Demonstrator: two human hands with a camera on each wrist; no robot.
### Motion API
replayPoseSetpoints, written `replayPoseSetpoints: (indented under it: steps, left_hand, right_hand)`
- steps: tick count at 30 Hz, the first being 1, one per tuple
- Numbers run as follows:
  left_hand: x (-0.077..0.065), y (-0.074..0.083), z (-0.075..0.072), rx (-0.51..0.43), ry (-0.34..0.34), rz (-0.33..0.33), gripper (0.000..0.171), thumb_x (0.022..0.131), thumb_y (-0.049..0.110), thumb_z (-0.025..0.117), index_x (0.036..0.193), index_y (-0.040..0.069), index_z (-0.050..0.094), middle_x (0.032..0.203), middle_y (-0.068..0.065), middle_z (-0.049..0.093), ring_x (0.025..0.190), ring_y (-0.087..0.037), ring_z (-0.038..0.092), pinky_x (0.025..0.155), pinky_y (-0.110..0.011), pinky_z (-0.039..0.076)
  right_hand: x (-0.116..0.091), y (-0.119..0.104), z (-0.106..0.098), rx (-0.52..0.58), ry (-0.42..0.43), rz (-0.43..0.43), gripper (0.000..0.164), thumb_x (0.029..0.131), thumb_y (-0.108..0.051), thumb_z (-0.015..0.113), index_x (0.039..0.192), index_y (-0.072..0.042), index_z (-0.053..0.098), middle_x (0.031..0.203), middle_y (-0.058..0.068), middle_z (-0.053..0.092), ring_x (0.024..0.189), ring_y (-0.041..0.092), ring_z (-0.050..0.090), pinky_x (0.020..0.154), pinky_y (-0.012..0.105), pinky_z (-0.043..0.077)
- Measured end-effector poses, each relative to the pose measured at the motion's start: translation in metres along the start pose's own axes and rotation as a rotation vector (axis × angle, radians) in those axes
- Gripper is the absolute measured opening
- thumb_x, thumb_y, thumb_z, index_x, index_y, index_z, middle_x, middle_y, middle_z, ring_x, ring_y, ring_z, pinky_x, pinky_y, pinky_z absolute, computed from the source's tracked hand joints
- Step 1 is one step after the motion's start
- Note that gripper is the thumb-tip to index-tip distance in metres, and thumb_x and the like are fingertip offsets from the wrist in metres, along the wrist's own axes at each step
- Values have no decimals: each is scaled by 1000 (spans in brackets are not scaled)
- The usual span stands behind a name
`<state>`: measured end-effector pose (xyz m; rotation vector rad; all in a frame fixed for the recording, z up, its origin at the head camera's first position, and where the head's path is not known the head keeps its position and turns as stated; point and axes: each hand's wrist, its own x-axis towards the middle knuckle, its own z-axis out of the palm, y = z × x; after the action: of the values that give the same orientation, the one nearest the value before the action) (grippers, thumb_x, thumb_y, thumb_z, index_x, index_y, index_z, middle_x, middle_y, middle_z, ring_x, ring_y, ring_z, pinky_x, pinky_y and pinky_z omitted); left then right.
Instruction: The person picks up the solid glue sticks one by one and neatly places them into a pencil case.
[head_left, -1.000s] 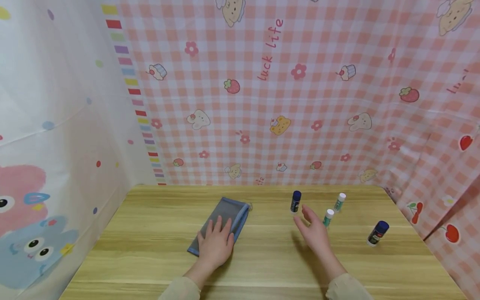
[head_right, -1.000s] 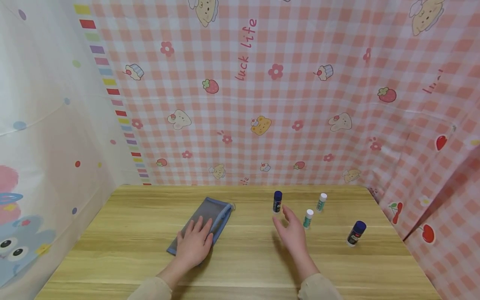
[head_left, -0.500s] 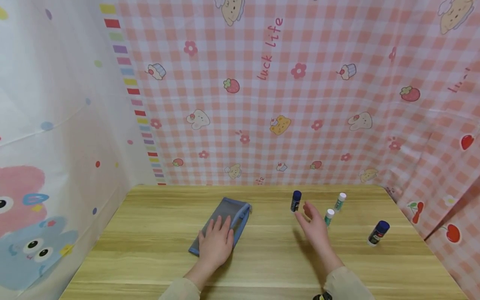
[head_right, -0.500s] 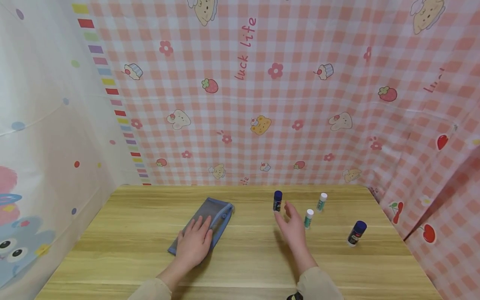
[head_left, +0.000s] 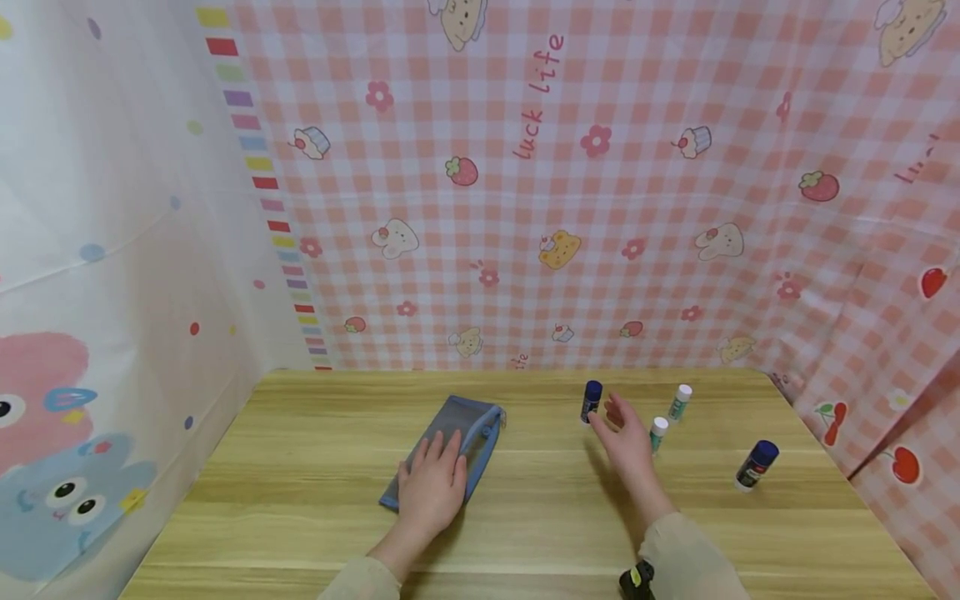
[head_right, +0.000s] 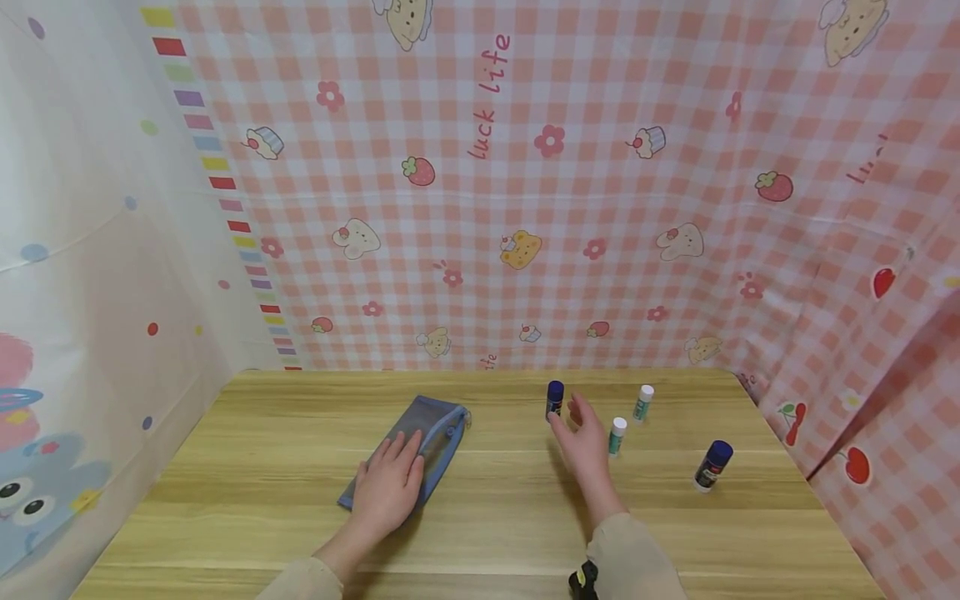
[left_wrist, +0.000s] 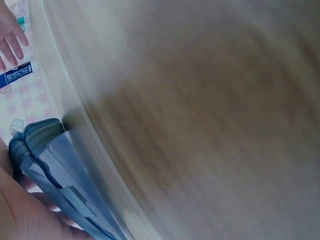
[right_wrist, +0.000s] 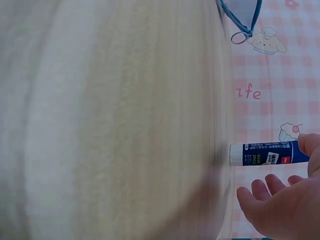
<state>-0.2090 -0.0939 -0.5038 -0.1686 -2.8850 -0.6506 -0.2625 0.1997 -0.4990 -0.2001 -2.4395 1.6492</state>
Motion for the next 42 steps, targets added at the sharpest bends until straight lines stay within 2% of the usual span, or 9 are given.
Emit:
replayPoseSetpoints:
  steps: [12, 24, 32, 39, 42]
  left_hand:
    - [0, 1, 0, -6, 2, -13, 43, 104, 28, 46, 143, 12, 54, 146, -21, 48, 135, -45, 40, 101, -76, 25]
    - [-1, 2, 2, -16, -9, -20, 44, 104, 29, 45, 144, 12, 53, 147, -20, 47, 136, -44, 38, 101, -76, 25]
    - [0, 2, 1, -13, -7, -16, 44, 104, 29, 45, 144, 12, 53, 146, -20, 48, 136, -44, 39, 101, -76, 25]
    - [-1, 1, 1, -17, 5, -8, 44, 104, 30, 45, 143, 12, 54, 146, -20, 48, 136, -44, 39, 101, -75, 26]
    - [-1, 1, 2, -16, 10, -6, 44, 104, 30, 45, 143, 11, 54, 146, -20, 48, 135, -44, 39, 100, -75, 27]
  right_hand:
    - [12, 0, 5, 36, 23, 57, 64, 98, -16, 63, 151, 3, 32, 146, 26, 43, 134, 39, 43, 110, 45, 37]
    - [20, -1, 8, 63, 32, 100, 53, 100, -17, 60, 147, -3, 41, 143, 25, 47, 132, 38, 45, 110, 48, 35]
    - [24, -2, 13, 68, 43, 61, 37, 99, -10, 61, 132, 3, 51, 133, 26, 54, 125, 38, 50, 107, 47, 39]
    - [18, -1, 20, 82, 60, 33, 37, 97, -9, 63, 130, 5, 52, 130, 28, 56, 121, 38, 53, 105, 46, 41]
    - [12, -2, 24, 94, 64, 37, 39, 98, -10, 63, 132, 5, 52, 127, 27, 58, 117, 36, 55, 98, 40, 46]
